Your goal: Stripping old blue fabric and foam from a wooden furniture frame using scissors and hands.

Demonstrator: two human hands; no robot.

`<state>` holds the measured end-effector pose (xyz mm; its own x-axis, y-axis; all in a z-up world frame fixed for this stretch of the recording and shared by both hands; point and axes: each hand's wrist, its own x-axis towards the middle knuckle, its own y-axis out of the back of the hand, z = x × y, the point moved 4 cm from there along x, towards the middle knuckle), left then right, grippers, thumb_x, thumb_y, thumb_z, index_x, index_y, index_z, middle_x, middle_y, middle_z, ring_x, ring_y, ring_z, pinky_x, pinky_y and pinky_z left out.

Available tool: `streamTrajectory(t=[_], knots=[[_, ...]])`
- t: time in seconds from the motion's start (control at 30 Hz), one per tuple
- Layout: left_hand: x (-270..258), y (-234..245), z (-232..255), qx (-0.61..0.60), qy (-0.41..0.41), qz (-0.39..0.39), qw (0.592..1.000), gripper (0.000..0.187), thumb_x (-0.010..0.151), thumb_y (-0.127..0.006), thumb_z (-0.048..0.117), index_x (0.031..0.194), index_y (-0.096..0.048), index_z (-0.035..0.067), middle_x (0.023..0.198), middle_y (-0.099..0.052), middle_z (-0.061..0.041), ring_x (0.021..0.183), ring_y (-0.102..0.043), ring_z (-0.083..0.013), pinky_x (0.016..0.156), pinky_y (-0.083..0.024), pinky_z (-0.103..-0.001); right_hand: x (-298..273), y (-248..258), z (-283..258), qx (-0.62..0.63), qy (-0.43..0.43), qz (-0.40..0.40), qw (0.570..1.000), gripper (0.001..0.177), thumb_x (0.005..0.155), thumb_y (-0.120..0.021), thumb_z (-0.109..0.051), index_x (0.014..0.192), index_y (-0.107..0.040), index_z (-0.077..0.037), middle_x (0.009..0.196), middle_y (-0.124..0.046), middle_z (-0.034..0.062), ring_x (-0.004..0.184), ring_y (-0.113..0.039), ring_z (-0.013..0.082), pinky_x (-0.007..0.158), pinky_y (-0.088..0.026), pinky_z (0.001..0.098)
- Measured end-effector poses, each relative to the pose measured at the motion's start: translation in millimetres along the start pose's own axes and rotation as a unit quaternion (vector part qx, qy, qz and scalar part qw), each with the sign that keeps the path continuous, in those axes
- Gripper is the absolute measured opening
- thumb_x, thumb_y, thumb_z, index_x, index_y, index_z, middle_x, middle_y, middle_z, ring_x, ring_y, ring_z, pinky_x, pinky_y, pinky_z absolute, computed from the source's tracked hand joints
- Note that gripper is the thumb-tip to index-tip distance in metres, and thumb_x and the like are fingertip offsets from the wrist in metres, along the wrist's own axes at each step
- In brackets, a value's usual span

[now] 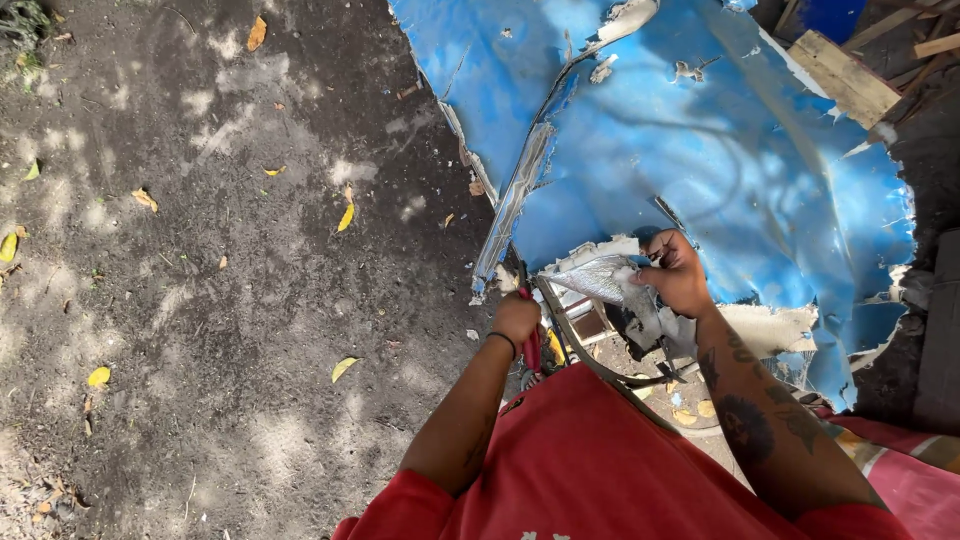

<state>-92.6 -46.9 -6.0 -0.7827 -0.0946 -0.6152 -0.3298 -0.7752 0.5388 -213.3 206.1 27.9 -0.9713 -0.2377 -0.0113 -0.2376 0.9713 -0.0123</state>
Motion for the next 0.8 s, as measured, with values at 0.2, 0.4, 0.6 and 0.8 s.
streamTrajectory(t=[0.2, 0.4, 0.6, 0.8], knots=[[-38, 25, -14, -0.596, 0.078, -0.062, 0.797, 0.034, 0.061, -0.050, -0.002, 0.094, -0.052, 0.007, 0.070, -0.051, -0.006, 0.060, -0.060, -0.0246, 0.060, -0.062, -0.043, -2, 1, 0, 0.001, -0.008, 0.009, 1.000, 0.055, 0.064, -0.091, 0.010, 0.103, -0.055, -0.003, 0.078, -0.052, 0.0037, 0.054, -0.037, 0.0025, 0.056, -0.030, 0.0219], [-19, 24, -40, -0.511, 0.064, 0.028, 0.857, 0.037, 0.061, -0.053, -0.006, 0.098, -0.054, 0.002, 0.076, -0.064, -0.013, 0.066, -0.069, -0.0282, 0.062, -0.064, -0.042, -3, -1, -11, -0.004, 0.001, 0.007, 1.000, 0.055, 0.062, -0.090, 0.012, 0.102, -0.055, -0.003, 0.076, -0.046, -0.0011, 0.060, -0.036, -0.0003, 0.058, -0.031, 0.0206], [19, -6, -55, -0.201, 0.118, 0.060, 0.971, 0.048, 0.077, -0.061, 0.021, 0.120, -0.061, 0.001, 0.097, -0.072, -0.019, 0.092, -0.072, -0.0303, 0.071, -0.062, -0.044, -1, 2, 0, -0.006, -0.006, 0.012, 1.000, 0.052, 0.065, -0.086, 0.014, 0.100, -0.051, -0.005, 0.072, -0.038, -0.0014, 0.052, -0.031, 0.0038, 0.053, -0.028, 0.0229], [6, 12, 12, -0.083, 0.061, 0.005, 0.995, 0.054, 0.084, -0.052, 0.016, 0.127, -0.039, -0.013, 0.114, -0.067, -0.031, 0.109, -0.067, -0.0478, 0.094, -0.054, -0.056, 1, 0, -5, -0.015, -0.008, 0.020, 1.000, 0.052, 0.065, -0.086, 0.012, 0.099, -0.051, -0.004, 0.076, -0.036, -0.0039, 0.053, -0.034, 0.0002, 0.053, -0.026, 0.0199]])
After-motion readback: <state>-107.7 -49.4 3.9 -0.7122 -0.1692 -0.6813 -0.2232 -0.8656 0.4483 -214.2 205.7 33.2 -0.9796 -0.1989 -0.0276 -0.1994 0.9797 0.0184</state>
